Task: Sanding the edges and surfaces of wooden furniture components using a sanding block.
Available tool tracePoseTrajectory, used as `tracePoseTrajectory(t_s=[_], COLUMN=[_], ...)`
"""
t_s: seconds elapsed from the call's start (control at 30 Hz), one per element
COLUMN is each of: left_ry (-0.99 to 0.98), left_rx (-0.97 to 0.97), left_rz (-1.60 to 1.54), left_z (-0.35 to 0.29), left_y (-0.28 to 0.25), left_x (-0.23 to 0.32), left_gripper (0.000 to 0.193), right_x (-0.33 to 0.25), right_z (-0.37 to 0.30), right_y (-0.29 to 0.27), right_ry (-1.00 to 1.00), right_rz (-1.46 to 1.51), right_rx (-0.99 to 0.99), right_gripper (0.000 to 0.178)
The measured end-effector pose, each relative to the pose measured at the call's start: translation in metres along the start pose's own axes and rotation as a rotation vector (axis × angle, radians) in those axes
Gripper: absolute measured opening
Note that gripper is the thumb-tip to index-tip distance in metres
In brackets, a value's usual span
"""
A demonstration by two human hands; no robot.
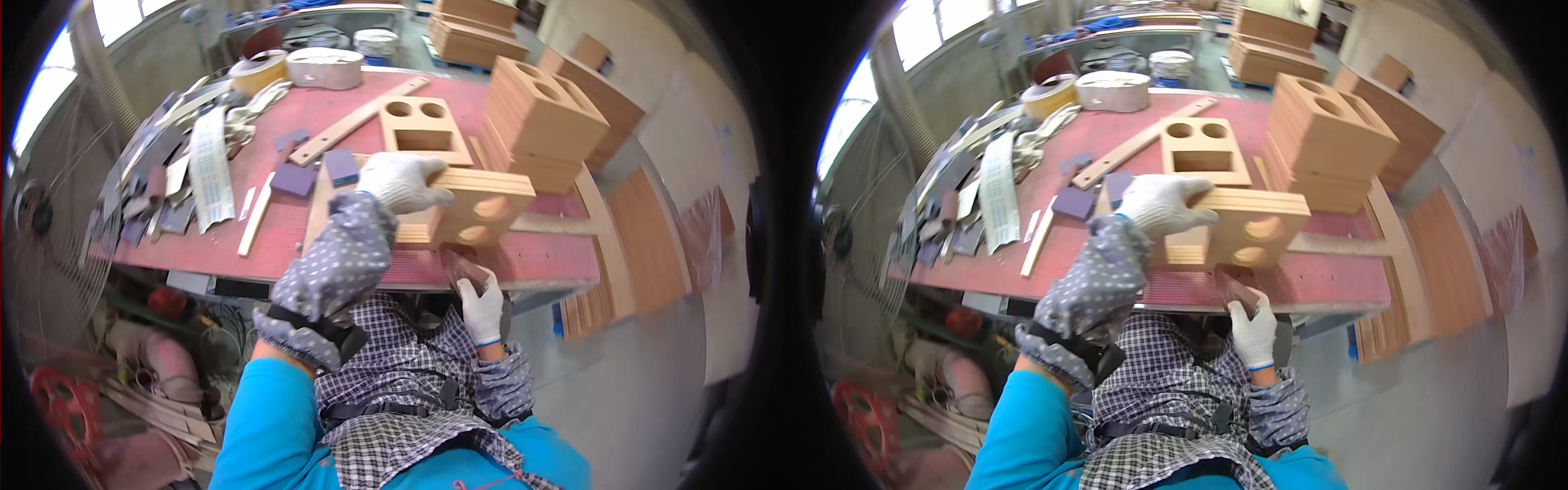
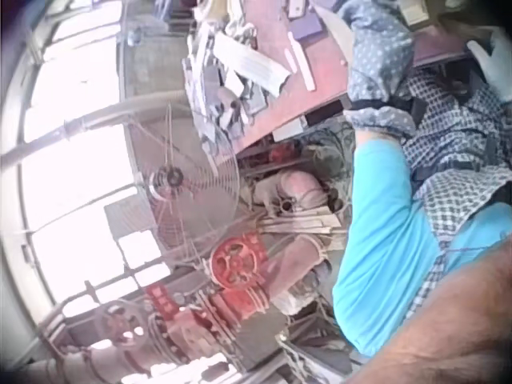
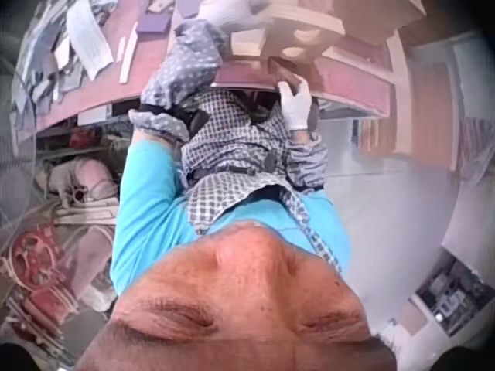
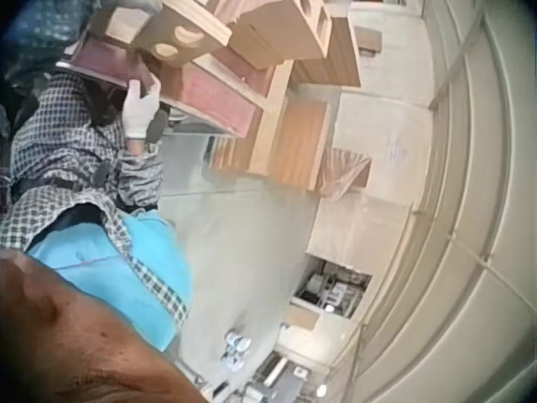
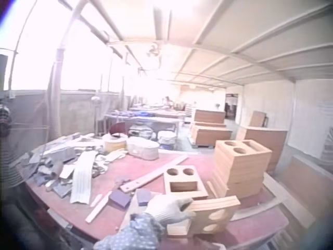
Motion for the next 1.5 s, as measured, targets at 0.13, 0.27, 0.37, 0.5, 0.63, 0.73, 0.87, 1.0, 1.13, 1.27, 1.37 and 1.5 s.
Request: tracePoseTrajectory(t_s=[0.13,0.27,0.37,0.5,0.63,0.73,0.87,1.0,1.13,1.27,1.37,1.5], left_ry=[-0.008,-0.002,-0.004,0.064,0.086,0.072,0.095,0.125,0.125,0.090,0.111,0.119], left_rx=[-0.003,0.001,0.004,0.057,0.093,0.130,0.118,0.054,0.060,0.052,0.058,0.079], left_rz=[0.045,0.057,0.098,0.090,0.111,0.095,0.040,0.039,0.029,0.026,0.000,-0.019], left_z=[0.003,0.003,-0.004,-0.008,-0.011,-0.011,-0.010,-0.009,-0.019,-0.029,-0.028,-0.028], left_y=[0.000,0.006,0.000,-0.001,-0.001,-0.006,-0.008,-0.007,-0.010,-0.010,-0.011,-0.008], left_x=[0.002,0.001,0.004,0.018,0.024,0.017,0.022,0.036,0.038,0.033,0.040,0.039], left_gripper=[0.059,0.066,0.065,0.062,0.062,0.060,0.054,0.052,0.053,0.054,0.054,0.057], right_x=[0.031,0.050,0.049,0.055,0.020,0.000,-0.021,-0.039,-0.032,-0.039,-0.064,-0.106], right_z=[0.009,0.026,0.063,0.130,0.190,0.223,0.252,0.254,0.249,0.218,0.198,0.167], right_y=[-0.042,-0.101,-0.122,-0.116,-0.060,-0.011,0.038,0.023,0.044,0.077,0.074,0.074], right_ry=[0.158,0.290,0.270,0.232,0.104,-0.026,-0.323,-0.559,-0.814,-0.669,-0.443,-0.180], right_rz=[0.169,0.307,0.409,0.260,0.324,0.249,-0.037,-0.207,-0.490,-0.440,-0.293,-0.121], right_rx=[0.066,0.355,0.413,0.288,0.062,-0.106,-0.177,-0.007,-0.083,-0.335,-0.466,-0.608], right_gripper=[0.033,0.030,0.031,0.035,0.039,0.040,0.042,0.039,0.046,0.047,0.047,0.048])
Point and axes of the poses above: each hand's wrist, its own z-axis towards the middle knuckle, its own y-axis out of the palm, x = y × z, the point moved 9 cm from there along z, towards the middle knuckle, and after that the axes turned 10 degrees about x, right-handed, at the moved point
